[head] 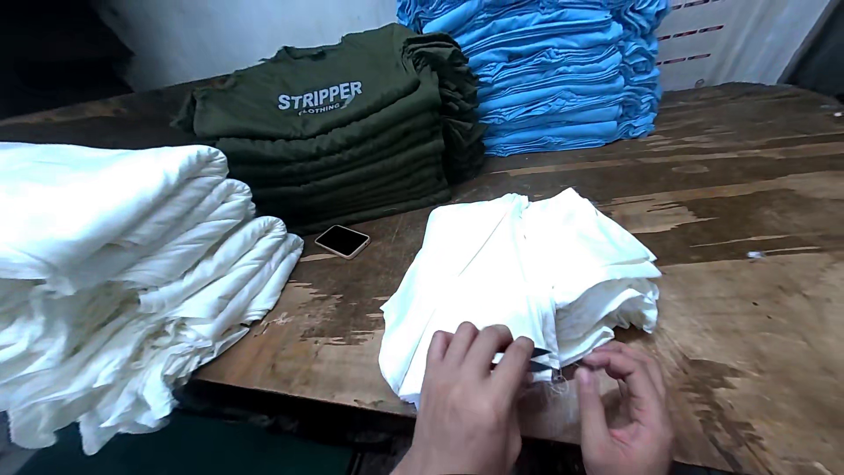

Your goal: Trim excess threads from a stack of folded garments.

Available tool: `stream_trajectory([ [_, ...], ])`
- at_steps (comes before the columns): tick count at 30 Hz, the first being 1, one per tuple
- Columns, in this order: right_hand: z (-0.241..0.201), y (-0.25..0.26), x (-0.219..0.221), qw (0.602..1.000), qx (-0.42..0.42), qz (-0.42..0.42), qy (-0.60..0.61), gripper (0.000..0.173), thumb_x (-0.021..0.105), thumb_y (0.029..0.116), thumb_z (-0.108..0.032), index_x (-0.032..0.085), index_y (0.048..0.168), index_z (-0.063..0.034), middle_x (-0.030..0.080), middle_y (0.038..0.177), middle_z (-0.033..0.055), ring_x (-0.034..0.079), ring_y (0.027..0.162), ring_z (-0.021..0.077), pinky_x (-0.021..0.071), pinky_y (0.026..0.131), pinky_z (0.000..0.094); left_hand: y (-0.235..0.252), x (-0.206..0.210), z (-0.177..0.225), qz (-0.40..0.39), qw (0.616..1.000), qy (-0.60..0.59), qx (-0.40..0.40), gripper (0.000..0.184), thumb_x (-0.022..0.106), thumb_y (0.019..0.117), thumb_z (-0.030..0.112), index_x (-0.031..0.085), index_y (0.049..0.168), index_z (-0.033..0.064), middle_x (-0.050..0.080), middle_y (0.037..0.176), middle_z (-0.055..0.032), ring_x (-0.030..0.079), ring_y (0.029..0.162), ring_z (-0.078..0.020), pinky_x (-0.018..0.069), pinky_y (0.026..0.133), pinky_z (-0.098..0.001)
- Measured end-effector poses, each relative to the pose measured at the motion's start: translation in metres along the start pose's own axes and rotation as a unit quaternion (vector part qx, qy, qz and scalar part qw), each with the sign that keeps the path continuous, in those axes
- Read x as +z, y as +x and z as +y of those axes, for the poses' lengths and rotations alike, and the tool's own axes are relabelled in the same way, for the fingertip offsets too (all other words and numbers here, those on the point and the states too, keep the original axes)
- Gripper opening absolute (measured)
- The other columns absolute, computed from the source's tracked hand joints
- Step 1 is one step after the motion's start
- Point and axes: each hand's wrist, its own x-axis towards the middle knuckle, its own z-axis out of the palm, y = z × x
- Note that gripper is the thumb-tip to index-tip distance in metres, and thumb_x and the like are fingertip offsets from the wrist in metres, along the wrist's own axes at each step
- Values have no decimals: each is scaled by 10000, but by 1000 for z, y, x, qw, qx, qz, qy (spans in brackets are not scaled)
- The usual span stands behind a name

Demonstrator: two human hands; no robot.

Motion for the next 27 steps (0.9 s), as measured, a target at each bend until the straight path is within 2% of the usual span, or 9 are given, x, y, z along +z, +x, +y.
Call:
stream_trajectory([
  [3,3,-4,-5,998,-53,-33,-14,410,652,870,-294,559,1252,-179,597,1214,-6,564,1198,77,482,1007,269,-14,1,-17,-53,994,-83,-42,235,701,866,283,740,1087,211,664,954,-3,642,848,-171,512,714,-389],
  [7,-18,0,22,994,-106,-27,-21,334,767,877,-315,642,1146,-161,598,1122,31,599,1092,106,522,947,260,-16,4,-29,-55,972,-210,-86,254,579,844,64,745,977,202,705,982,80,656,894,-58,567,778,-285],
  [10,-21,15,44,983,6,-26,180,190,709,877,25,692,1065,1,762,979,39,742,905,97,644,799,246,-2,4,-32,-39,954,-263,-139,236,556,875,28,716,1012,135,704,902,64,667,817,-29,581,722,-225],
  [13,-16,30,46,933,111,-88,332,232,639,984,-55,586,1202,4,718,1000,54,706,905,113,602,785,255,12,10,-39,-37,925,-301,-228,114,607,980,117,708,1021,151,703,851,65,650,739,-23,549,662,-202],
  [15,-11,28,38,959,30,-134,246,442,798,905,-270,624,1251,-58,665,1114,26,660,951,69,589,774,212,16,11,-42,-43,913,-318,-252,109,617,984,135,700,1051,153,699,817,55,644,699,-37,540,631,-206],
  [17,-10,18,25,989,-67,-107,75,293,800,891,-246,759,1150,-116,681,1055,39,657,938,58,579,792,187,13,9,-41,-55,909,-327,-252,172,632,963,112,699,1116,154,712,844,56,662,725,-40,554,649,-210],
  [20,-11,6,-2,990,-128,-61,-20,83,691,971,-147,765,1006,-165,703,910,-36,652,880,57,540,849,236,-1,5,-38,-51,924,-330,-188,360,770,908,254,701,1234,119,709,1023,30,687,900,-64,605,767,-237],
  [22,-13,2,-11,991,-118,-68,-15,68,672,991,-160,740,984,-159,706,934,-54,661,898,38,544,866,222,-12,7,-33,11,957,-274,-96,341,778,908,392,768,1145,147,710,1019,21,673,928,-70,595,788,-248],
  [27,-21,-8,-7,994,-94,-45,31,48,717,971,-183,724,1004,-149,707,955,-57,670,919,31,556,860,197,-24,18,-17,150,982,-23,112,189,633,996,230,693,1174,245,655,1021,26,549,916,-150,384,901,-354],
])
